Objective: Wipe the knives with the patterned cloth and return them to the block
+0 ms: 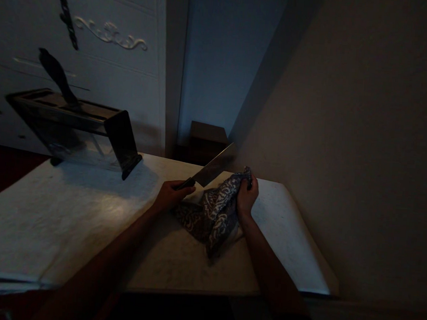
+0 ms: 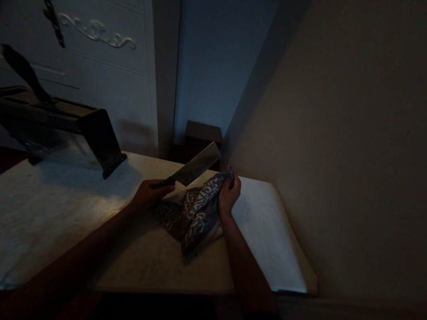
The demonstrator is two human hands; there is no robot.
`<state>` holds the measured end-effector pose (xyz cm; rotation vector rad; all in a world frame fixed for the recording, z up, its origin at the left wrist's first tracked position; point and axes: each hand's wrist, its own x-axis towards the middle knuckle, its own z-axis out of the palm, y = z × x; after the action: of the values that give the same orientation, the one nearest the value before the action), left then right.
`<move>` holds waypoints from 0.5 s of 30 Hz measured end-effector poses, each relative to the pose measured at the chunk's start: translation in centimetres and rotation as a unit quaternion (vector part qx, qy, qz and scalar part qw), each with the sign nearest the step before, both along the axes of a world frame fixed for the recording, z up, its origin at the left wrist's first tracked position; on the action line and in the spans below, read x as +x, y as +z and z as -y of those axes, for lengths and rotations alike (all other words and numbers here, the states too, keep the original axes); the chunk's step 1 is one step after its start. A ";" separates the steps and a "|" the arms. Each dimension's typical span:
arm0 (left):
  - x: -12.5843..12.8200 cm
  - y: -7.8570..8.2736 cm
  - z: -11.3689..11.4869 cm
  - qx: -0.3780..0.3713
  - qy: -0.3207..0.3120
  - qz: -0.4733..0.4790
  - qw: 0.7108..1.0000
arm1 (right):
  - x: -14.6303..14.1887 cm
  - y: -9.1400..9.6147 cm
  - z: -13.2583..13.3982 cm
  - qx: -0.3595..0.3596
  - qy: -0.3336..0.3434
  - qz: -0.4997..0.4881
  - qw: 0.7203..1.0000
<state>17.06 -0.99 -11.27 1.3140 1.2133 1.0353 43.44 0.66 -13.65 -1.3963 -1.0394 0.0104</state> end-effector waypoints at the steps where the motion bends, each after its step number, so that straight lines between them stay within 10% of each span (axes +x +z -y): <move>1: 0.0 0.0 0.1 -0.008 -0.002 0.013 1.000 | -0.1 0.0 0.0 -0.002 0.002 -0.002 1.000; 15: 0.7 -0.2 0.2 -0.052 -0.027 0.062 0.996 | -1.8 0.5 1.1 0.006 0.094 0.033 0.995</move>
<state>17.80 -1.22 -11.45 1.1784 1.1176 0.9885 41.61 -0.40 -13.20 -1.2913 -1.2211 0.0957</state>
